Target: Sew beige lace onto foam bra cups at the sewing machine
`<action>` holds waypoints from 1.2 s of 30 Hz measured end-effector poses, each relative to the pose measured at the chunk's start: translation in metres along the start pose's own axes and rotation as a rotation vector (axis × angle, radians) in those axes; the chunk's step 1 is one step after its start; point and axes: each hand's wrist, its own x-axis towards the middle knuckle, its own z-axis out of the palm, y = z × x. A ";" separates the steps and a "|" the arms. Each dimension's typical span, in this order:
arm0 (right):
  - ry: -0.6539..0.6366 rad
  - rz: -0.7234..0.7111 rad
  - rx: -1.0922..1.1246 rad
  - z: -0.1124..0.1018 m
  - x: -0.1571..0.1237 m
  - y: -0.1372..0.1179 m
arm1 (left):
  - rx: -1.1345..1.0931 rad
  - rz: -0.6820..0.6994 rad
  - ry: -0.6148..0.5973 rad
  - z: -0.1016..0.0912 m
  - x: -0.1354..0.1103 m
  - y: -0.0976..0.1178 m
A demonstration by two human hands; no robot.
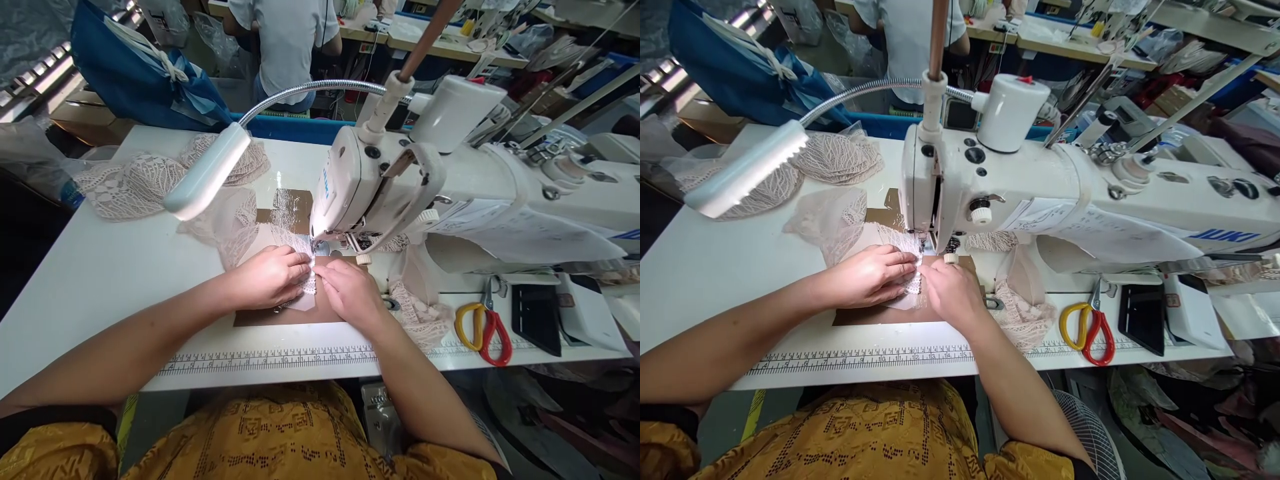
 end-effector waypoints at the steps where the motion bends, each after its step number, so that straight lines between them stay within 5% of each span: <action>1: -0.012 -0.014 -0.024 0.001 0.000 0.000 | 0.014 -0.004 0.000 0.001 0.000 0.000; 19: 0.073 -0.115 -0.048 0.006 -0.004 0.000 | 0.158 0.031 0.061 0.006 0.007 -0.013; 36: -0.084 0.047 -0.164 0.003 0.009 -0.008 | 0.252 -0.059 0.129 0.011 0.013 -0.020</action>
